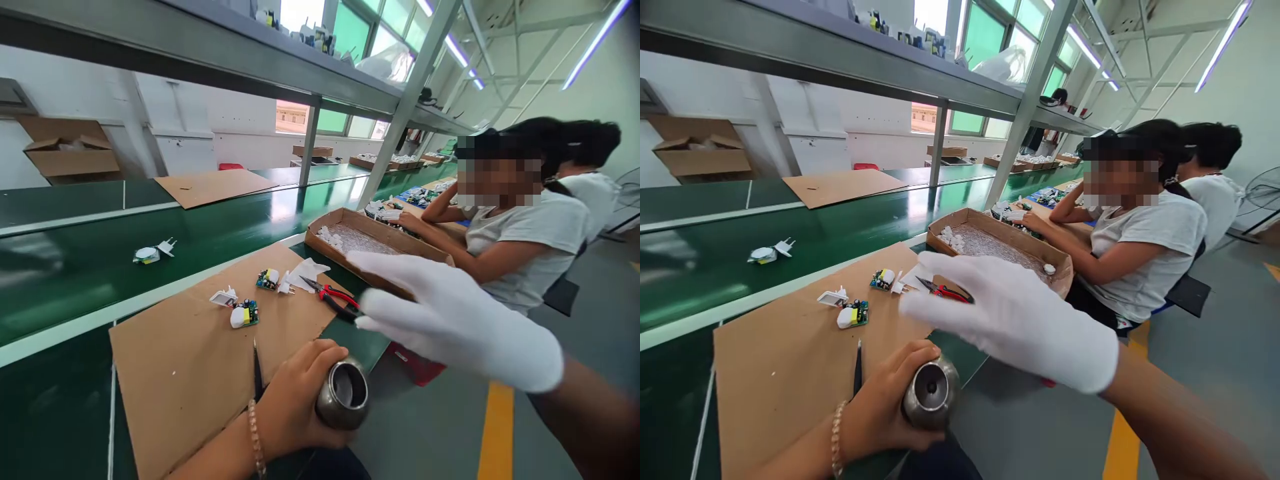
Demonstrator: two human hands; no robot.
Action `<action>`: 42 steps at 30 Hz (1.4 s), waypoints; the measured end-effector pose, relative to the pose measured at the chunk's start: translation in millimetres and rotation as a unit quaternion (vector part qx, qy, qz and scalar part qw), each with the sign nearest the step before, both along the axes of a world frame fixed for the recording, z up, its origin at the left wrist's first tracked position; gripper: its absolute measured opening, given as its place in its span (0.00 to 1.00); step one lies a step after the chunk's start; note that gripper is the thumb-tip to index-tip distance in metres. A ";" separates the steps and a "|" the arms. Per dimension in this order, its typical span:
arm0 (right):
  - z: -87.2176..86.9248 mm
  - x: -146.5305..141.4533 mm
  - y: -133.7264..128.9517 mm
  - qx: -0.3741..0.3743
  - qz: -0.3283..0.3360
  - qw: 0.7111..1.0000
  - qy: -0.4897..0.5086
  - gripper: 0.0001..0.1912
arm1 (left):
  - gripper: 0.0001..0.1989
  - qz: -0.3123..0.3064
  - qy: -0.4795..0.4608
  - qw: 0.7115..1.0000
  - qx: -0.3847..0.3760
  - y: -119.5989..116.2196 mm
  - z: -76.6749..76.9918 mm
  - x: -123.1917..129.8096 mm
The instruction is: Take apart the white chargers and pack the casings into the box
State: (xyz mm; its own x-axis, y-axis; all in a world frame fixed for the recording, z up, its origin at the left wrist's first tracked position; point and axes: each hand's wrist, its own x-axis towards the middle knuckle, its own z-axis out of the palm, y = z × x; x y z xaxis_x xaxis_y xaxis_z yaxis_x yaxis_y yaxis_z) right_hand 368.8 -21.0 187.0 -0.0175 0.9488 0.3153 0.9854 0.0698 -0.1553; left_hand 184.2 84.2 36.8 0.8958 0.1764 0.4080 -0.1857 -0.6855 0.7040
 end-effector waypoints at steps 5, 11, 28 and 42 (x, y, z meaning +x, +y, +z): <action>-49.0 60.6 40.5 -0.290 -0.110 0.928 -0.208 0.50 | 0.41 -0.024 -0.050 0.998 0.042 -0.9 -5.1 -3.6; -90.8 84.8 38.3 -0.330 -0.176 0.909 -0.186 0.28 | 0.30 -0.074 -0.059 0.994 0.058 -1.6 2.7 -4.0; -58.9 -20.3 -31.0 0.195 -0.050 0.923 0.329 0.25 | 0.35 0.010 0.046 0.999 0.020 -17.5 14.3 9.1; -121.2 -52.6 -11.2 0.224 0.053 0.821 0.523 0.33 | 0.34 0.039 0.028 0.996 -0.075 -8.0 0.4 14.8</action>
State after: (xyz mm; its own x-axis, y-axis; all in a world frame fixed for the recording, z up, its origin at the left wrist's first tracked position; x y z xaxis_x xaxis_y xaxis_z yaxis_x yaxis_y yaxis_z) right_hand 316.1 -32.2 65.8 0.4099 0.7442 0.5274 0.3137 0.4279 -0.8476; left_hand 199.0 76.2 37.2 0.8974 0.3014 0.3222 -0.0942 -0.5825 0.8074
